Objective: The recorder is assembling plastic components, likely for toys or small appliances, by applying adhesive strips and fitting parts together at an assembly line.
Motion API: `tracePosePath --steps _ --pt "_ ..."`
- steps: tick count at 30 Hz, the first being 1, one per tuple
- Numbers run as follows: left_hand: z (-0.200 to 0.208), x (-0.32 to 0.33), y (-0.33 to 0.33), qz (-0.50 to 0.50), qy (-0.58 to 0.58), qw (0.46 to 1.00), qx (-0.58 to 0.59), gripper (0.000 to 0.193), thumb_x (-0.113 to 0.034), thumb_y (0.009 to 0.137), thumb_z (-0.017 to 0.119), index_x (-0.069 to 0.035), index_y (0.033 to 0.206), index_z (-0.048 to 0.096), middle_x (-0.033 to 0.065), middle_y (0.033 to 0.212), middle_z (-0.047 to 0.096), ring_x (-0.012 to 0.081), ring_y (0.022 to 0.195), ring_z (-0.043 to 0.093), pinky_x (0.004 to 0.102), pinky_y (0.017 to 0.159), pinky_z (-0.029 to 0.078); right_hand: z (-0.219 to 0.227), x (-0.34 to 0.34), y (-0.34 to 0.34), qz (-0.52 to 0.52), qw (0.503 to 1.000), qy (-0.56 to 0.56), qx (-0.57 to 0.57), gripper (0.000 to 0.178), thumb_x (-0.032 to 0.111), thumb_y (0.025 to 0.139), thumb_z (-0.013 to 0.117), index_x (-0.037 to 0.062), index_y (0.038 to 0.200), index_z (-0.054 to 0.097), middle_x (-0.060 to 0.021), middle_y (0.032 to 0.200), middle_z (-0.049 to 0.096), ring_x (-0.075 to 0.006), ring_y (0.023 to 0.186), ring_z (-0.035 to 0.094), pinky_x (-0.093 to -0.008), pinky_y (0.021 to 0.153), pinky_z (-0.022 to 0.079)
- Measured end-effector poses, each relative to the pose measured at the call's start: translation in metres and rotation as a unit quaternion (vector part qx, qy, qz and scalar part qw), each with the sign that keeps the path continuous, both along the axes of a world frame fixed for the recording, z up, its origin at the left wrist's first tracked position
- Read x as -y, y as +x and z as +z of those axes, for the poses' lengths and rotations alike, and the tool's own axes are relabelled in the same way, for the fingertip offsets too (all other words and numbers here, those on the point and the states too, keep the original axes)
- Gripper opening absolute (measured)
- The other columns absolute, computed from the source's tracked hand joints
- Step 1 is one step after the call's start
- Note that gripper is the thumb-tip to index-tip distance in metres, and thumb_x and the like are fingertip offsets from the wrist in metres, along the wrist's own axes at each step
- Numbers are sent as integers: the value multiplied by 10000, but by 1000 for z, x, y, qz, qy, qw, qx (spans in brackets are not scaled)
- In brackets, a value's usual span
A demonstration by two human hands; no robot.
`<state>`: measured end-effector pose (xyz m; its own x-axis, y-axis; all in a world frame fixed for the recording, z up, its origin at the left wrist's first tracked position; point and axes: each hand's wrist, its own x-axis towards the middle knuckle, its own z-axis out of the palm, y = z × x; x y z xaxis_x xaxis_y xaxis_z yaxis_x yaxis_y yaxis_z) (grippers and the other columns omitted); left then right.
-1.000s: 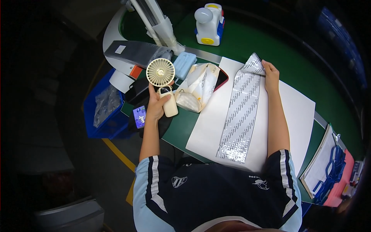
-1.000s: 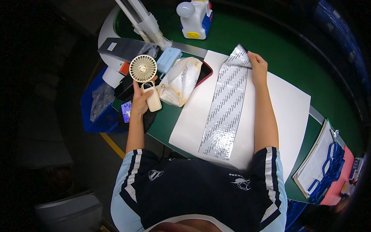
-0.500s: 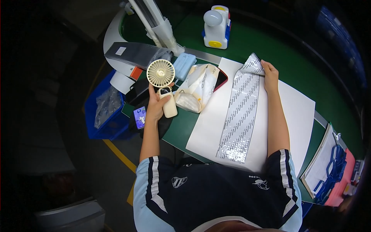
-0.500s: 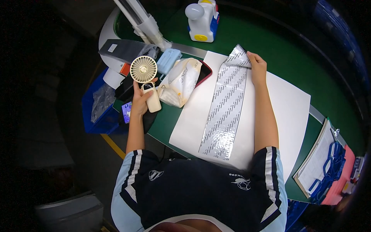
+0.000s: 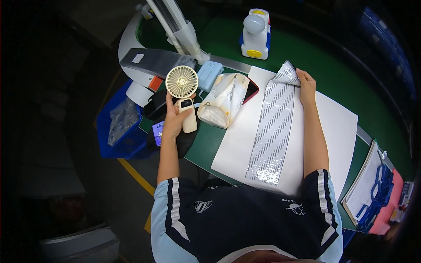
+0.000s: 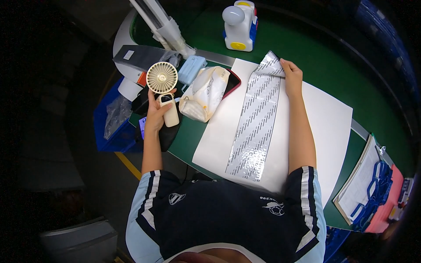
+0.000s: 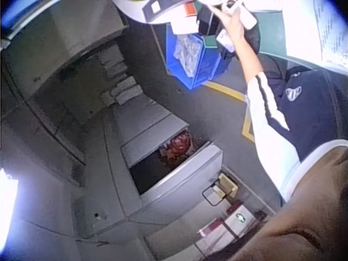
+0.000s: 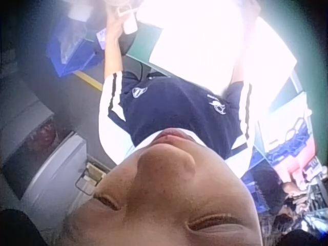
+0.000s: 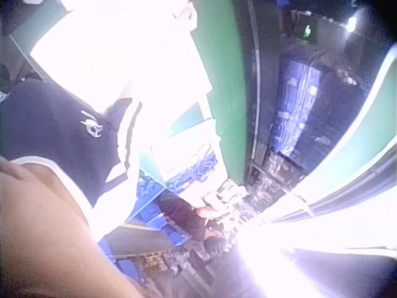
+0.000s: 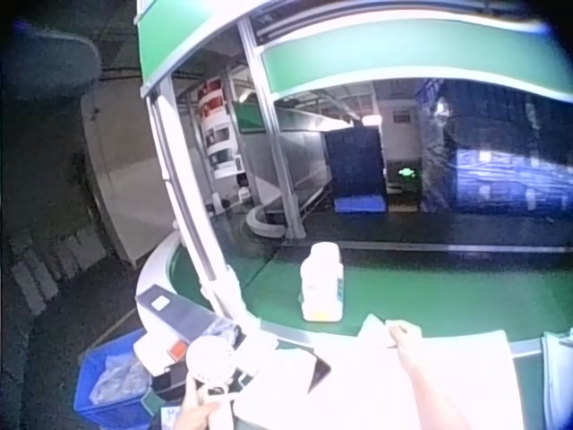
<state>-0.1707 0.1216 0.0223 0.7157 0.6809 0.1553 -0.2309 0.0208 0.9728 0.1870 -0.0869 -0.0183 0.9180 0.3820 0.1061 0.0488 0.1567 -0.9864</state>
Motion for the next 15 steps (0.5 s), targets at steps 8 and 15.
tracePosePath --steps 8,15 --pt "14 1 4 5 36 999 -20 892 128 671 524 -138 1364 30 205 1144 497 253 1069 520 322 841 442 1 0 0 0 1000 -3 2 229 203 809 619 9 923 663 -31 808 627 -75 700 504 -189 654 383" --pt "22 -4 14 14 78 997 1 880 97 661 542 -114 1350 37 221 1128 495 273 1043 536 338 857 428 5 0 -4 -1 1000 -8 -4 227 197 807 623 7 924 663 -31 809 628 -72 701 506 -185 657 384"
